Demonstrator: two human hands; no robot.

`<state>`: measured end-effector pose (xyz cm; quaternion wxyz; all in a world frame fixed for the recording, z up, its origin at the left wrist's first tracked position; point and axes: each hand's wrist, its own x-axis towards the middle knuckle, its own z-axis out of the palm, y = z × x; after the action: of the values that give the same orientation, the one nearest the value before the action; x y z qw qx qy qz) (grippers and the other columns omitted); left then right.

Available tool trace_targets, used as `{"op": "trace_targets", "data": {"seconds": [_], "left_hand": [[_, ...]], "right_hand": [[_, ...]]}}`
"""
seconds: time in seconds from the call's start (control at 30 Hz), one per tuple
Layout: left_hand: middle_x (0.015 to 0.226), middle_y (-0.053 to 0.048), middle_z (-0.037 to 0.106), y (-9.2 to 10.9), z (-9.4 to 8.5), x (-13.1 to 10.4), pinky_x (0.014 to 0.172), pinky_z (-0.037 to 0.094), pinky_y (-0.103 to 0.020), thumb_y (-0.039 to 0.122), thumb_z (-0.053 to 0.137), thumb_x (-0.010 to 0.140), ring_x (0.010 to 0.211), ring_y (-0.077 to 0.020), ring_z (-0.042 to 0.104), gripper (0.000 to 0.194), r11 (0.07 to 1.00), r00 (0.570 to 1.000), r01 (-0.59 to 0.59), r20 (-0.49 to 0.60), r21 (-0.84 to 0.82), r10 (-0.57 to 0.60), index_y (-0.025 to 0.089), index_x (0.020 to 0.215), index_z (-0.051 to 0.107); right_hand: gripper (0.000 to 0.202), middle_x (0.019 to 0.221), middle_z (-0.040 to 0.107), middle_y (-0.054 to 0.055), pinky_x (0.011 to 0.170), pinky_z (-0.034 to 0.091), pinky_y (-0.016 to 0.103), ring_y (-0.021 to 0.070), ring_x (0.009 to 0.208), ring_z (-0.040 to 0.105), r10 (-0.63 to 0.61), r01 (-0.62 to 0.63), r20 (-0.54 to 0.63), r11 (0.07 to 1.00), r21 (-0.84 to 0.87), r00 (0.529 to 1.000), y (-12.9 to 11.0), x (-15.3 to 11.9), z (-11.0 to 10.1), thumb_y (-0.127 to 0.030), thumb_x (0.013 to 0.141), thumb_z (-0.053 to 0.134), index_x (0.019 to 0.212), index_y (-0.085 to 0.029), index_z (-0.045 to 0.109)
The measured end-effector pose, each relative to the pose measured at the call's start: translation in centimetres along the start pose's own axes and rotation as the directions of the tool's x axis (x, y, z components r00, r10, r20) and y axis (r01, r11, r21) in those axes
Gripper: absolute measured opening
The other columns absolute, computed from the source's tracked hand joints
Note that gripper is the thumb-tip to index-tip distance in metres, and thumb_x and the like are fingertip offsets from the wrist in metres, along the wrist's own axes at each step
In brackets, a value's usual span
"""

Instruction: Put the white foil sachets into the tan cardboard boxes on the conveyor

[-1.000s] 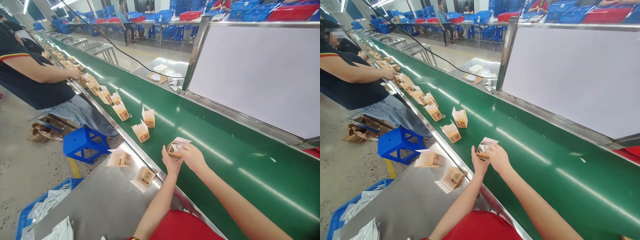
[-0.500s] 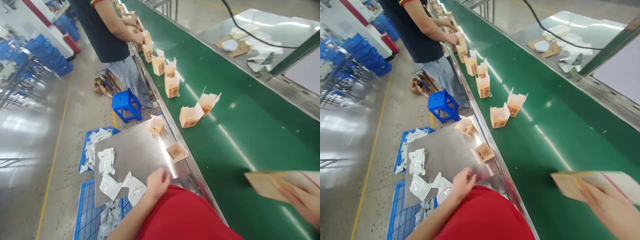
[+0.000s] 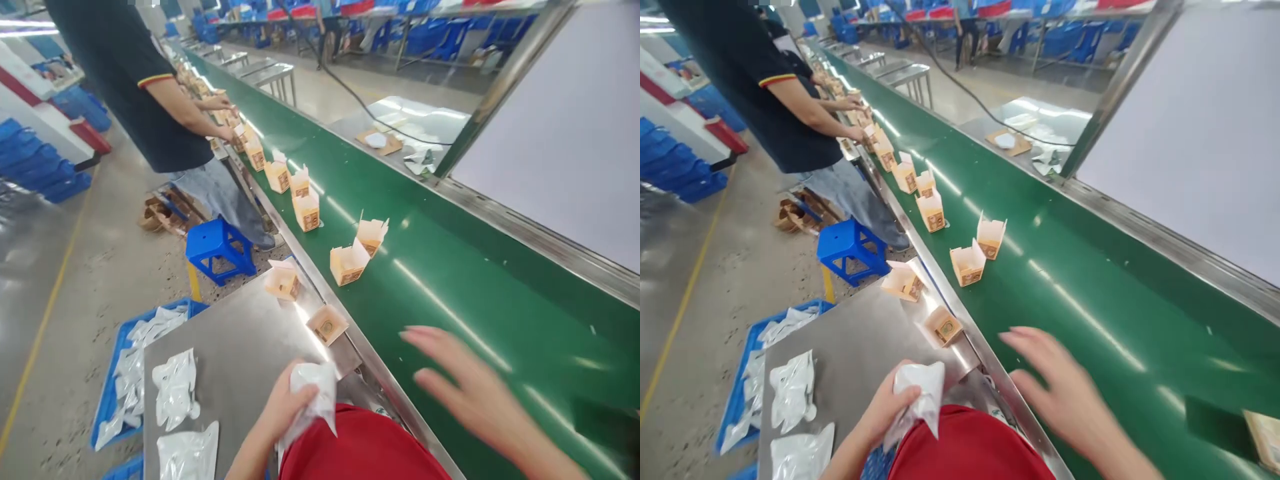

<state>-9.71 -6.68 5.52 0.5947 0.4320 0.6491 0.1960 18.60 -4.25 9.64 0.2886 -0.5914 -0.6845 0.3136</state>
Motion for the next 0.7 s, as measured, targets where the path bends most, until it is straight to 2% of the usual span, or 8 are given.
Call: {"op": "trace_targets", "data": {"seconds": [0.07, 0.13, 0.2, 0.27, 0.37, 0.5, 0.6, 0.7], "left_hand": [[0.074, -0.003, 0.059, 3.6, 2.5, 0.1, 0.063, 0.046, -0.027, 0.055, 0.059, 0.064, 0.068, -0.0164, 0.054, 0.045, 0.977, 0.987, -0.085, 0.120, -0.195, 0.109, 0.017, 0.087, 0.053], [0.078, -0.003, 0.059, 6.4, 4.5, 1.0, 0.063, 0.046, -0.026, 0.061, 0.055, 0.065, 0.069, -0.0158, 0.054, 0.051, 0.957, 0.979, -0.185, 0.042, -0.223, 0.200, 0.018, 0.092, 0.052], [0.090, -0.005, 0.060, 8.7, 5.1, 2.9, 0.070, 0.049, -0.027, 0.063, 0.042, 0.074, 0.079, -0.0171, 0.057, 0.052, 0.937, 0.950, -0.309, -0.094, -0.163, 0.297, 0.019, 0.102, 0.049], [0.102, -0.008, 0.059, 10.6, 4.3, 5.8, 0.081, 0.049, -0.030, 0.055, 0.034, 0.082, 0.093, -0.0184, 0.058, 0.046, 0.927, 0.913, -0.372, -0.198, -0.051, 0.356, 0.020, 0.109, 0.047], [0.126, -0.012, 0.049, 12.7, 2.4, 11.2, 0.100, 0.039, -0.038, 0.036, 0.059, 0.072, 0.118, -0.0240, 0.048, 0.057, 0.911, 0.896, -0.335, -0.216, 0.239, 0.387, 0.018, 0.122, 0.041], [0.141, -0.019, 0.036, 14.1, 2.6, 17.9, 0.101, 0.038, -0.040, 0.019, 0.081, 0.043, 0.127, -0.0312, 0.040, 0.118, 0.817, 0.912, -0.409, 0.162, 0.407, 0.376, 0.016, 0.142, 0.016], [0.121, -0.014, 0.056, 14.4, 4.1, 20.6, 0.090, 0.046, -0.040, 0.021, 0.078, 0.047, 0.106, -0.0287, 0.058, 0.108, 0.774, 0.892, -0.438, 0.325, 0.457, 0.313, 0.018, 0.139, 0.021], [0.108, -0.009, 0.063, 14.2, 5.3, 20.9, 0.084, 0.048, -0.039, 0.026, 0.075, 0.052, 0.096, -0.0278, 0.062, 0.096, 0.736, 0.903, -0.424, 0.306, 0.528, 0.300, 0.020, 0.135, 0.027]], "right_hand": [[0.045, 0.123, 0.057, 0.005, 0.086, 0.052, 0.033, 0.0219, 0.106, 0.057, -0.092, 0.033, 0.276, 0.977, 0.211, 0.957, -1.9, 0.1, 1.0, -0.046, 0.083, 0.055, 0.124, -0.028, 0.057], [0.045, 0.119, 0.059, 0.006, 0.084, 0.051, 0.032, 0.0213, 0.099, 0.059, -0.036, -0.116, 0.357, 0.911, 0.395, 0.933, -2.7, 0.9, 1.8, -0.037, 0.082, 0.057, 0.125, -0.025, 0.055], [0.043, 0.108, 0.062, 0.006, 0.074, 0.053, 0.031, 0.0203, 0.086, 0.062, 0.184, -0.247, 0.182, 0.861, 0.444, 0.966, -2.3, 2.5, 1.6, -0.038, 0.078, 0.060, 0.117, -0.021, 0.056], [0.045, 0.102, 0.063, 0.006, 0.066, 0.052, 0.030, 0.0197, 0.076, 0.061, 0.359, -0.279, -0.177, 0.890, 0.361, 0.916, -1.1, 4.6, 0.5, -0.043, 0.074, 0.064, 0.111, -0.021, 0.054], [0.030, 0.102, 0.063, 0.006, 0.072, 0.050, 0.032, 0.0210, 0.081, 0.059, 0.185, -0.227, -0.543, 0.974, -0.010, 0.819, 0.9, 8.8, -0.1, -0.038, 0.081, 0.058, 0.106, -0.021, 0.055], [0.023, 0.099, 0.063, 0.011, 0.086, 0.045, 0.039, 0.0275, 0.100, 0.052, -0.074, 0.024, -0.094, 0.891, -0.454, 0.993, 2.1, 14.1, 2.9, -0.011, 0.085, 0.044, 0.099, -0.020, 0.060], [0.048, 0.110, 0.058, 0.015, 0.093, 0.041, 0.043, 0.0315, 0.110, 0.047, -0.041, 0.119, 0.174, 0.876, -0.467, 0.984, 3.1, 16.4, 4.9, -0.006, 0.071, 0.060, 0.117, -0.016, 0.053], [0.085, 0.128, 0.045, 0.019, 0.093, 0.043, 0.041, 0.0324, 0.117, 0.045, -0.055, 0.151, 0.260, 0.918, -0.366, 0.964, 4.8, 16.8, 4.8, -0.016, 0.057, 0.074, 0.133, -0.011, 0.036]]}}
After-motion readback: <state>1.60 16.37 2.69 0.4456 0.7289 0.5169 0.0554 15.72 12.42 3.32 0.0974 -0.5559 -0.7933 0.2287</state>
